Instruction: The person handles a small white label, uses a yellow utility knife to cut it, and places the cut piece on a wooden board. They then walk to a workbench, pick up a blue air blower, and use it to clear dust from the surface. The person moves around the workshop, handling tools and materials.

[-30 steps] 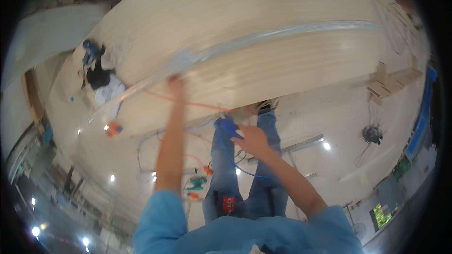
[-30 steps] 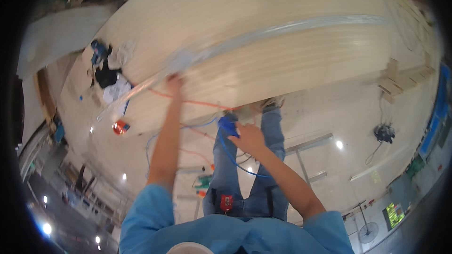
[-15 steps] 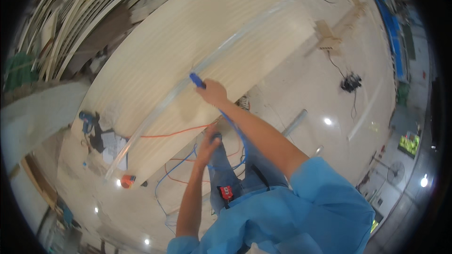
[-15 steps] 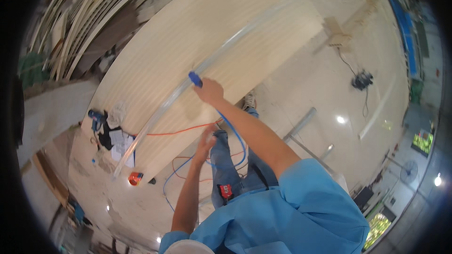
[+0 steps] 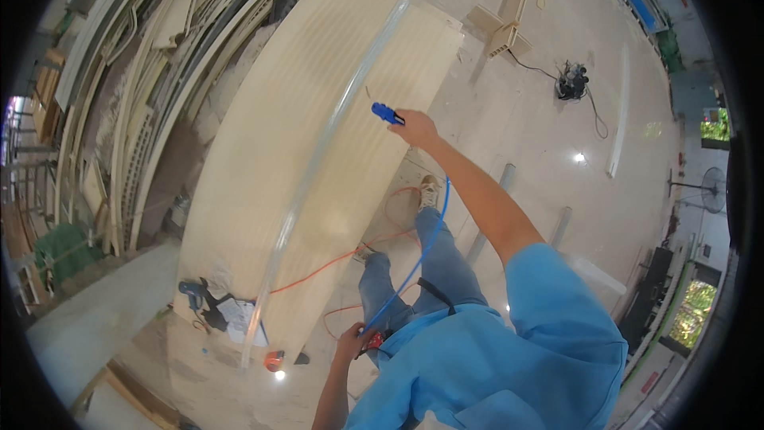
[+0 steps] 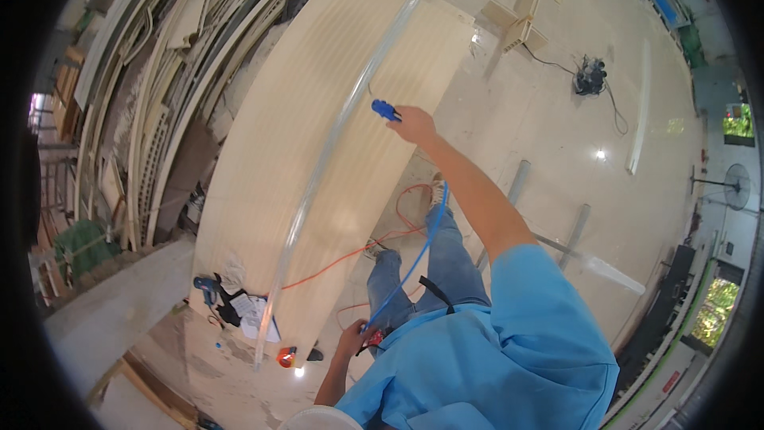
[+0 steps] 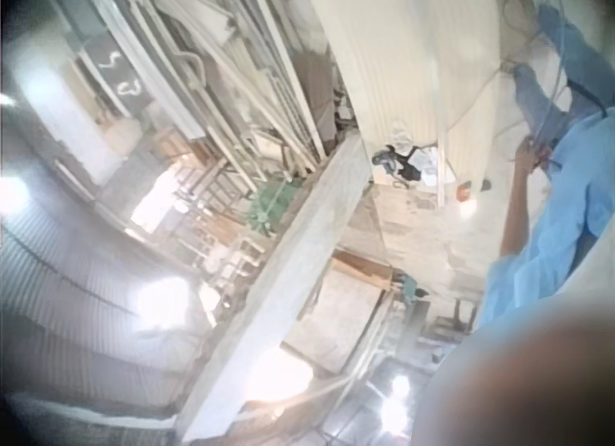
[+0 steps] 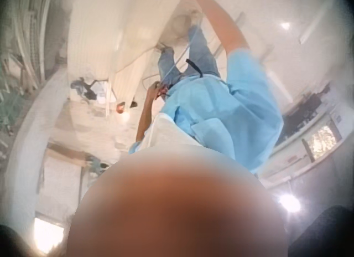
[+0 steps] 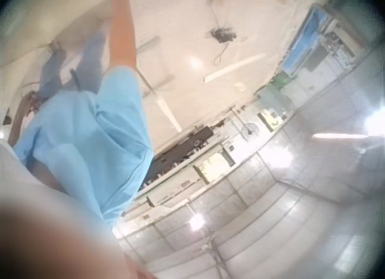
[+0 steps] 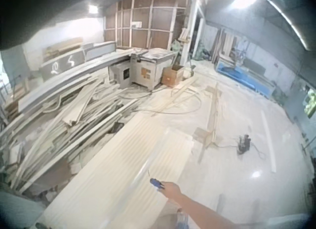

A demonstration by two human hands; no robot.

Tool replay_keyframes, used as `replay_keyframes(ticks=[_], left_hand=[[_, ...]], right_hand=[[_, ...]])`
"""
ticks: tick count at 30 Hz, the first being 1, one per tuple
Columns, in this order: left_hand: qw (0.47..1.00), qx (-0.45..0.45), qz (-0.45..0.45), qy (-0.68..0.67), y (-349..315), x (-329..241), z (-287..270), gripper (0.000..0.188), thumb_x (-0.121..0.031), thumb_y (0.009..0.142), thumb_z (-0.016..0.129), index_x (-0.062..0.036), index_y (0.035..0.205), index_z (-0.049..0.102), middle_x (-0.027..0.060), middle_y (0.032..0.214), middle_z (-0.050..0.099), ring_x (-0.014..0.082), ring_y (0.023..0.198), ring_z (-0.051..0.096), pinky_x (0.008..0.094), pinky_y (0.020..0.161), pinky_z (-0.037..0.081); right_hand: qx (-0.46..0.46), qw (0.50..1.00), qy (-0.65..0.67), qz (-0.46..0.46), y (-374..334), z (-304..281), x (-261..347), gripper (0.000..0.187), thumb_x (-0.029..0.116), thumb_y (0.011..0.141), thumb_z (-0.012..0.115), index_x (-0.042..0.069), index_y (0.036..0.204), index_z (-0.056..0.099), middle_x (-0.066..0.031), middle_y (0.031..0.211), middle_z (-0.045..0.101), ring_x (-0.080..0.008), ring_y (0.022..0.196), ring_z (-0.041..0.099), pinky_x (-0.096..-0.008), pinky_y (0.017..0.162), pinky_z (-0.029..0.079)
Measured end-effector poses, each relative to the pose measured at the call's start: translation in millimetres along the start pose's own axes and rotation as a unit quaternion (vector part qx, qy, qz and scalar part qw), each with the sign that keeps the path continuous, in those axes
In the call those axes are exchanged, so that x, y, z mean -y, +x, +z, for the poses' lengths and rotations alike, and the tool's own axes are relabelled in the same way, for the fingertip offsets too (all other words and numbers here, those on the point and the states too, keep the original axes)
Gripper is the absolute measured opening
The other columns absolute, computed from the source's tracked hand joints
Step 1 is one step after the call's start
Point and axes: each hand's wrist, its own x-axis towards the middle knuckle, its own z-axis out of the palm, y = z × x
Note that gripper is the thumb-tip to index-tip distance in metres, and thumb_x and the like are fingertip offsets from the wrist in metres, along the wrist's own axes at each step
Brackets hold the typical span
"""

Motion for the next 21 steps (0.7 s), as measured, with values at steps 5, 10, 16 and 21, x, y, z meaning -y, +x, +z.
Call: replay_keyframes(ticks=[5,10,16,21], left_hand=[[0.98,-0.008,-0.155,0.122,-65.0,50.2,21.8,0.05,-0.059,0.09,0.06,-0.0119,0.098,0.075,0.0093,0.086,0.075,0.0258,0.088,0.072,0.0403,0.079,0.053],[0.973,-0.103,-0.143,-0.147,-32.8,-37.8,42.0,0.049,-0.046,0.102,0.052,-0.0025,0.104,0.075,0.0086,0.086,0.076,0.0195,0.083,0.071,0.032,0.074,0.053],[0.987,-0.143,0.062,0.049,58.9,-256.0,14.0,0.039,-0.031,0.105,0.047,0.0007,0.107,0.069,0.009,0.085,0.07,0.0179,0.076,0.066,0.0306,0.076,0.053],[0.995,-0.095,-0.012,-0.018,102.1,-407.9,-7.0,0.036,-0.026,0.106,0.046,-0.0011,0.09,0.065,0.0065,0.076,0.063,0.0157,0.066,0.062,0.0311,0.07,0.053]], right_hand=[[-0.049,0.996,0.035,0.071,60.4,-72.0,-54.4,0.044,0.045,0.085,0.069,0.006,0.105,0.07,-0.0159,0.098,0.073,-0.0358,0.097,0.068,-0.0475,0.082,0.054],[0.052,0.984,0.047,0.165,15.7,-86.4,-186.9,0.042,0.045,0.085,0.069,0.005,0.094,0.074,-0.0189,0.092,0.073,-0.0359,0.084,0.071,-0.0468,0.077,0.055],[0.503,0.804,0.246,0.2,-166.1,-68.2,-344.0,0.05,0.053,0.081,0.079,0.003,0.084,0.074,-0.0132,0.065,0.065,-0.0223,0.058,0.065,-0.0381,0.053,0.054],[0.049,0.838,0.246,0.484,-308.3,-69.6,-430.1,0.052,0.05,0.085,0.071,0.0,0.099,0.074,-0.0131,0.079,0.07,-0.0196,0.061,0.065,-0.0365,0.055,0.053]])
